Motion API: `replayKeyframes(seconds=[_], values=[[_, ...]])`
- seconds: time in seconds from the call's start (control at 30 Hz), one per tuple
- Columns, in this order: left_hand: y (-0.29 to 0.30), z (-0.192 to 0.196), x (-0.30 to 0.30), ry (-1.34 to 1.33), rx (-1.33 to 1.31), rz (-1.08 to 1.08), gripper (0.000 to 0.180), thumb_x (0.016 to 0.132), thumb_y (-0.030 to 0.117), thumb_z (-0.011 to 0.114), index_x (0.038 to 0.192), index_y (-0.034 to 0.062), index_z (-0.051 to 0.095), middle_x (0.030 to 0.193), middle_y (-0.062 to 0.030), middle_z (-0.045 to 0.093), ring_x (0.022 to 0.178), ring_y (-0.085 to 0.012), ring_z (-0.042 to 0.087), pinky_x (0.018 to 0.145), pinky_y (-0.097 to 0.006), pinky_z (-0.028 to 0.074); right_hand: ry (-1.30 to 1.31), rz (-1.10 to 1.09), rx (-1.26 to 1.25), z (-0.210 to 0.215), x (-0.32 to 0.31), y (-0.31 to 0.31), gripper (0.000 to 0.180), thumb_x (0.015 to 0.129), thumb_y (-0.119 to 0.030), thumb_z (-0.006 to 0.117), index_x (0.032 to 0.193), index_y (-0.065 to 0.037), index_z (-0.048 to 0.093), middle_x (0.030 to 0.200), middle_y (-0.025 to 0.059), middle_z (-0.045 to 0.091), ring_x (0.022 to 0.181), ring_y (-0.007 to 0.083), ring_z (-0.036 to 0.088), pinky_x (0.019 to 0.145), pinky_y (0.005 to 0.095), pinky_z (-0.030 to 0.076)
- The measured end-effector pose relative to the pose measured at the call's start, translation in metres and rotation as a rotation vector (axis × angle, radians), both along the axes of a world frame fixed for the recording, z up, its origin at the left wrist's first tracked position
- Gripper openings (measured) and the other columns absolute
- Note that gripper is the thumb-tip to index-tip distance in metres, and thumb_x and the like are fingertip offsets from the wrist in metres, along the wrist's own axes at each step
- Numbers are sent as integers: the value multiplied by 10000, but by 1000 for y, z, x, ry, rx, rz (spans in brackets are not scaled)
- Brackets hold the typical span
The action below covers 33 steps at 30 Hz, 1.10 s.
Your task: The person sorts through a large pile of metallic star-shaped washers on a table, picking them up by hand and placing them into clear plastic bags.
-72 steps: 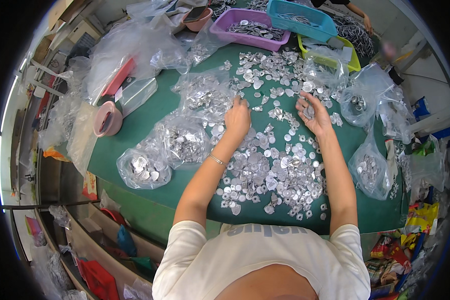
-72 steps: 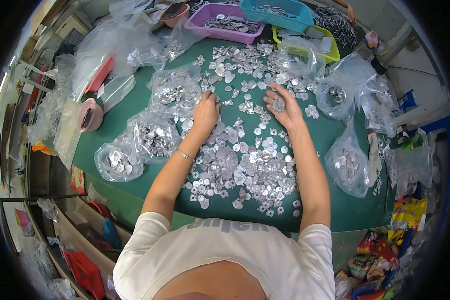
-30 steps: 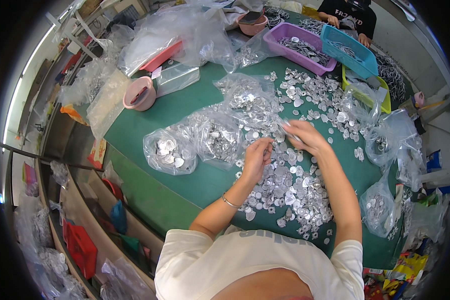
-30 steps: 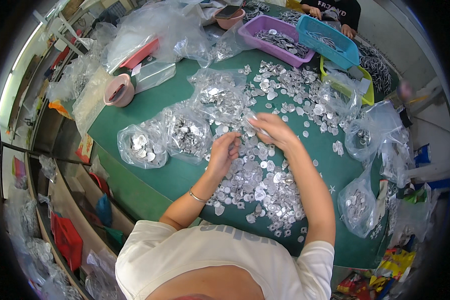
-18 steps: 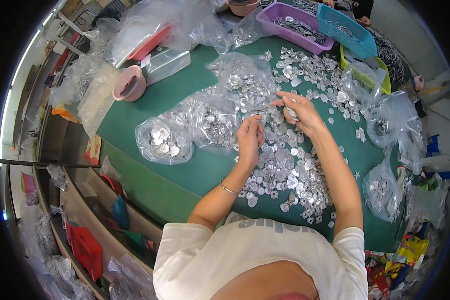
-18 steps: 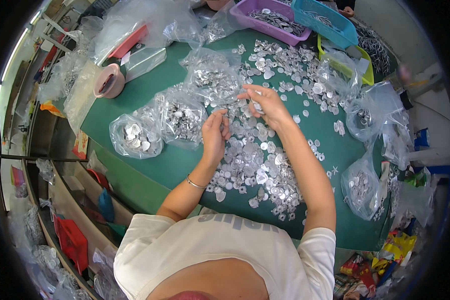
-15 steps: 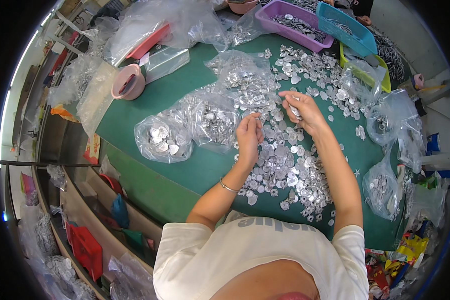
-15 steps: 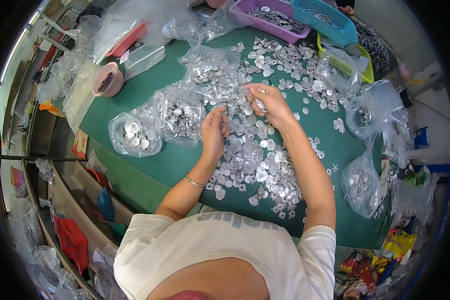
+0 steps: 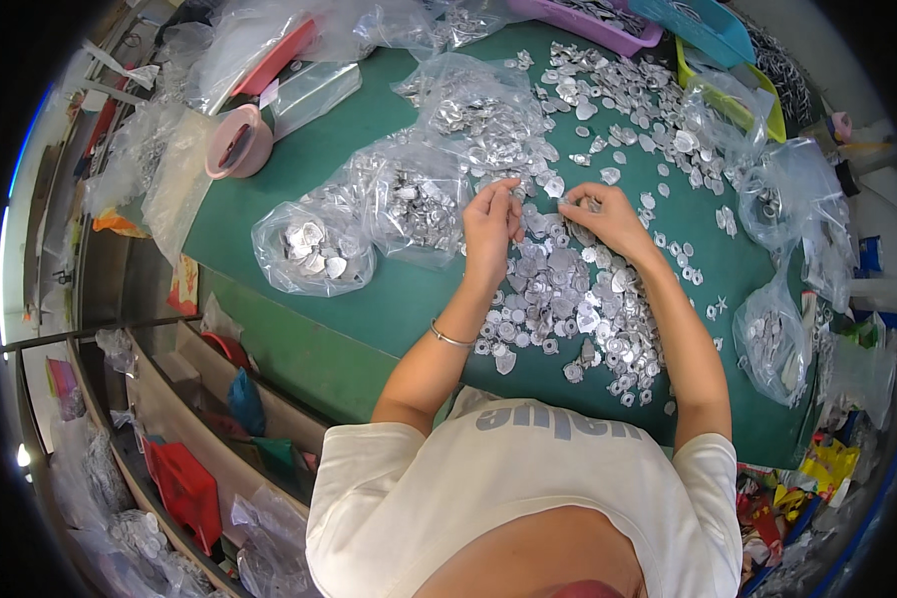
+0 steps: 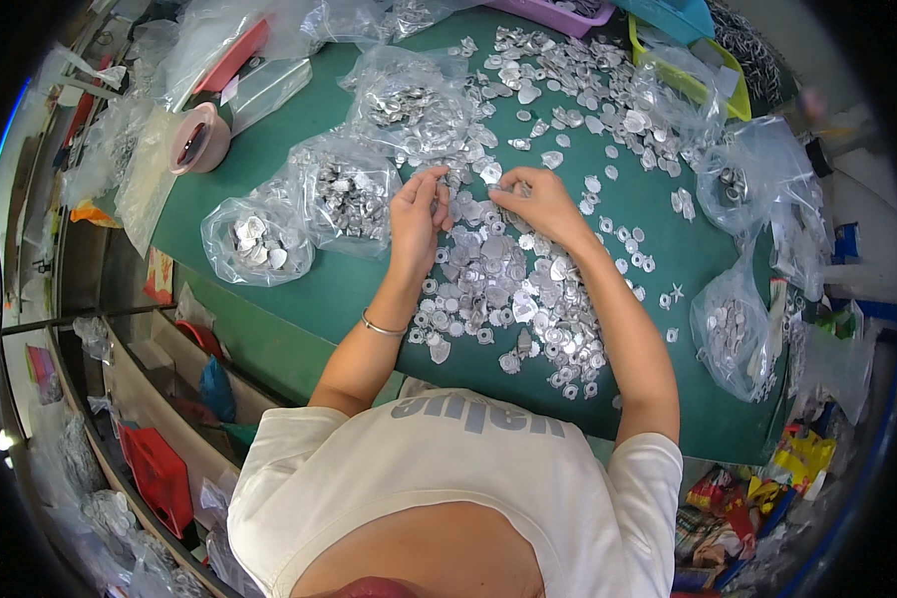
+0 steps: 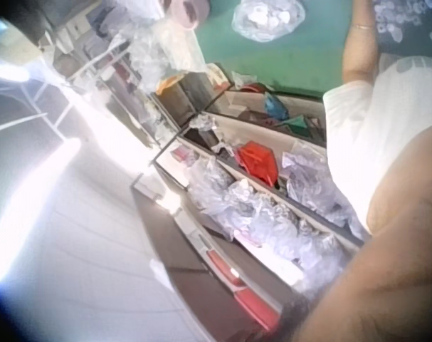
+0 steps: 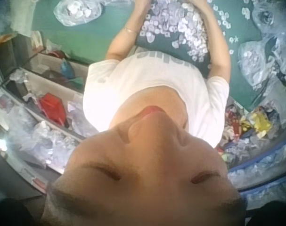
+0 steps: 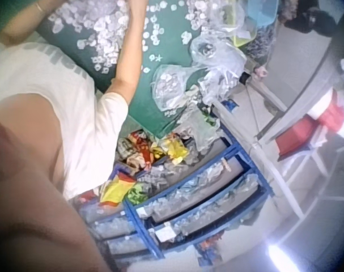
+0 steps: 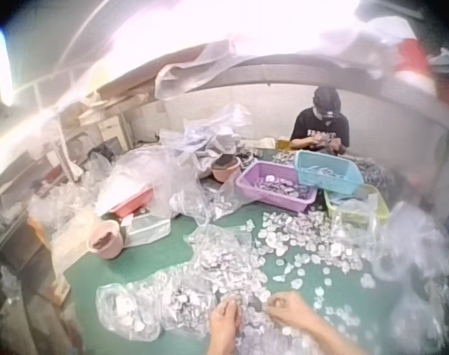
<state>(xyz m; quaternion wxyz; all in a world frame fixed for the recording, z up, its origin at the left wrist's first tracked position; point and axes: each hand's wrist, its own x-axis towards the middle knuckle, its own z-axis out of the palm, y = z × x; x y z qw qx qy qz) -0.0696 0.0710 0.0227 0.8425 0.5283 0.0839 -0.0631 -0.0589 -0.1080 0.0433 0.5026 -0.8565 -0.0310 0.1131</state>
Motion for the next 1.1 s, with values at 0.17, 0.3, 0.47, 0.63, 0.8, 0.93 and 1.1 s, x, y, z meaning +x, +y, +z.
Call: replayKeyframes(seconds=[0.17, 0.3, 0.47, 0.63, 0.8, 0.93, 1.1], values=[[7, 1, 0, -133, 481, -144, 171, 867, 144, 546, 943, 13, 624, 737, 6, 548, 547, -62, 455, 500, -207, 387, 57, 104, -157, 13, -29, -31, 299, 703, -215, 698, 900, 0, 630, 584, 55, 519, 541, 155, 485, 533, 301, 396], [18, 11, -16, -499, 983, -298, 181, 731, 89, 676, 900, 36, 645, 784, -65, 597, 698, -202, 562, 652, -287, 443, -32, 40, -432, 27, -53, -37, 293, 699, -214, 692, 935, -48, 637, 654, 129, 602, 607, 264, 588, 567, 354, 445], [22, 20, -43, -553, 1187, -562, 282, 732, -3, 604, 985, 119, 628, 1041, -82, 536, 732, -314, 590, 655, -394, 461, -231, 102, -449, 20, -84, -7, 247, 743, -181, 651, 971, -88, 630, 762, 125, 641, 674, 301, 613, 618, 392, 476], [24, 16, -52, -599, 1223, -568, 251, 743, -21, 571, 962, 93, 613, 1057, -81, 542, 710, -323, 591, 643, -398, 465, -227, 4, -414, 14, -89, -7, 228, 762, -170, 631, 973, -83, 629, 799, 132, 641, 697, 314, 610, 616, 392, 475], [30, 18, -57, -566, 1108, -475, 141, 751, -27, 555, 850, 58, 608, 984, -94, 566, 769, -334, 580, 660, -395, 457, -314, 61, -472, 8, -85, 10, 236, 755, -211, 640, 956, -90, 620, 768, 126, 637, 679, 306, 611, 586, 393, 471], [34, 22, -58, -553, 1184, -400, 147, 757, -41, 526, 830, 54, 609, 921, -97, 583, 780, -340, 573, 656, -394, 448, -451, 175, -569, -8, -72, 20, 212, 746, -245, 648, 885, -91, 602, 729, 114, 621, 666, 306, 608, 554, 403, 459], [37, 21, -62, -518, 1234, -387, 139, 761, -35, 527, 832, 50, 611, 906, -103, 582, 785, -340, 573, 660, -402, 445, -402, -21, -176, -11, -67, 7, 172, 828, -186, 542, 836, -20, 589, 682, 128, 599, 600, 244, 597, 509, 361, 452]])
